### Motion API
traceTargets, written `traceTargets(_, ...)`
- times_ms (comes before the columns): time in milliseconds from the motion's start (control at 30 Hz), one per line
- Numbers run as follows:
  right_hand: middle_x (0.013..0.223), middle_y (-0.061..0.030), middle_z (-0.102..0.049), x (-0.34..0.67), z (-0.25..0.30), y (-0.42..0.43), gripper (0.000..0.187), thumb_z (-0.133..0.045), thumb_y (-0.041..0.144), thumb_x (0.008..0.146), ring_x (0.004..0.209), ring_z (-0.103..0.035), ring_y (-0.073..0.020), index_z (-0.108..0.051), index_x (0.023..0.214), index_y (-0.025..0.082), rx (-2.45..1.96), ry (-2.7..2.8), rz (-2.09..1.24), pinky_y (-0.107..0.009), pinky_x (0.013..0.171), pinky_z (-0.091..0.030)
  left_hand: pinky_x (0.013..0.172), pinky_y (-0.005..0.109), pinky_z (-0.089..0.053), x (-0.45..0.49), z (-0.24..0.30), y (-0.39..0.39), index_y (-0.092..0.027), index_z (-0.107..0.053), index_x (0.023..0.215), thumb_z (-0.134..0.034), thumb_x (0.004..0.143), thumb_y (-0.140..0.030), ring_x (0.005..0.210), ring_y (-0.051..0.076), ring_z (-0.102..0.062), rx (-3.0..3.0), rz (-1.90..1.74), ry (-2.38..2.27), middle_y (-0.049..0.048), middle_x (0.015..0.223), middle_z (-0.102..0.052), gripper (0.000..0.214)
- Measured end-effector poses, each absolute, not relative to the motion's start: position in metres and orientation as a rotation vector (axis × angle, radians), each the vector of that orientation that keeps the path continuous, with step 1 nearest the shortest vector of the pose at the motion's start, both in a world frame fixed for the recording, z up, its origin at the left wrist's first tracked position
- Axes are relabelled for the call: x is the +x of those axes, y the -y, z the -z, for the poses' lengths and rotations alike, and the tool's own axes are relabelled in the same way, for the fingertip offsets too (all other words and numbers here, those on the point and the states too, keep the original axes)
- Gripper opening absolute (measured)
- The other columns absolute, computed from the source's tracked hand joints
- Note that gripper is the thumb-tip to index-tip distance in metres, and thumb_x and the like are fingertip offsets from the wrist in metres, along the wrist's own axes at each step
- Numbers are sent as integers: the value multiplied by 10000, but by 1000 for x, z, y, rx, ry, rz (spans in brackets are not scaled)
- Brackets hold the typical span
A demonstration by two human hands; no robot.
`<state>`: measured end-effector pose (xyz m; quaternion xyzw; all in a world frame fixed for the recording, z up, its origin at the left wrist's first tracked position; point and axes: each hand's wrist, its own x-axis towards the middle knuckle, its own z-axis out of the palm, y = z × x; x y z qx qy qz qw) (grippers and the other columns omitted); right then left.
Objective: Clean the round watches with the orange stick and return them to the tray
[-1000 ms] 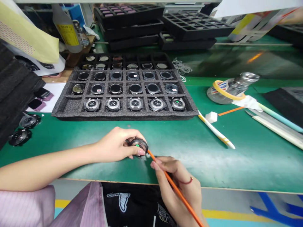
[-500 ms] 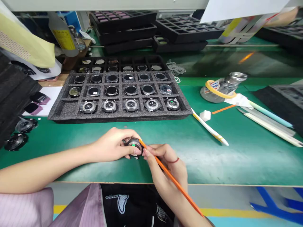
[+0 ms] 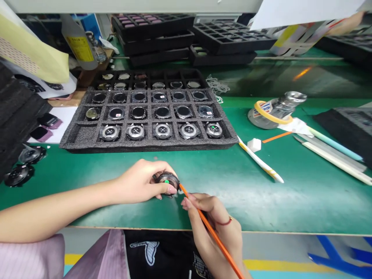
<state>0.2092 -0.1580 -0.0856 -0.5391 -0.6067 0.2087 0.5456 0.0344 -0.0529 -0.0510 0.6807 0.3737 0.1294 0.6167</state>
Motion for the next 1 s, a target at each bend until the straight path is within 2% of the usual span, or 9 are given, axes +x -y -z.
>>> traceTargets(167, 792, -1, -742, 213, 85, 154, 179, -634, 93, 945, 698, -742, -127, -572, 853, 234, -1232, 1412, -629, -195, 634, -599, 594, 226, -618, 34, 51, 52, -151, -688, 1021, -744, 875, -331, 663, 150, -748, 1581, -277, -861, 48, 884, -775, 238)
traceTargets(300, 758, 15, -723, 218, 84, 153, 176, -638, 102, 941, 696, -740, -122, -592, 837, 236, -1243, 1399, -658, -179, 612, -585, 549, 191, -579, 34, 50, 53, -151, -688, 998, -747, 878, -318, 593, 121, -726, 1596, -282, -858, 34, 867, -775, 214)
traceTargets(467, 794, 2, -750, 219, 84, 148, 132, -651, 170, 963, 697, -742, -124, -610, 852, 228, -1203, 1387, -807, -200, 635, -595, 588, 205, -608, 34, 51, 54, -147, -691, 1016, -737, 879, -290, 648, 137, -752, 1580, -289, -847, 46, 896, -791, 203)
traceTargets(633, 703, 7, -690, 222, 85, 151, 152, -644, 173, 965, 674, -719, -137, -595, 831, 225, -1239, 1365, -746, -217, 607, -584, 554, 199, -583, 33, 51, 53, -144, -694, 1012, -758, 873, -325, 612, 138, -744, 1585, -271, -867, 35, 855, -776, 237)
traceTargets(833, 761, -16, -753, 222, 78, 139, 144, -658, 204, 952, 642, -714, -128, -610, 817, 216, -1173, 1376, -933, -208, 575, -573, 589, 229, -601, 34, 49, 53, -151, -700, 1019, -755, 871, -343, 659, 165, -764, 1582, -256, -870, 52, 873, -790, 248)
traceTargets(1000, 669, 3, -695, 225, 79, 148, 155, -654, 166, 950, 647, -724, -139, -624, 809, 221, -1234, 1370, -768, -208, 589, -590, 557, 209, -575, 35, 49, 52, -160, -692, 983, -771, 856, -312, 610, 141, -740, 1559, -256, -882, 25, 847, -778, 213)
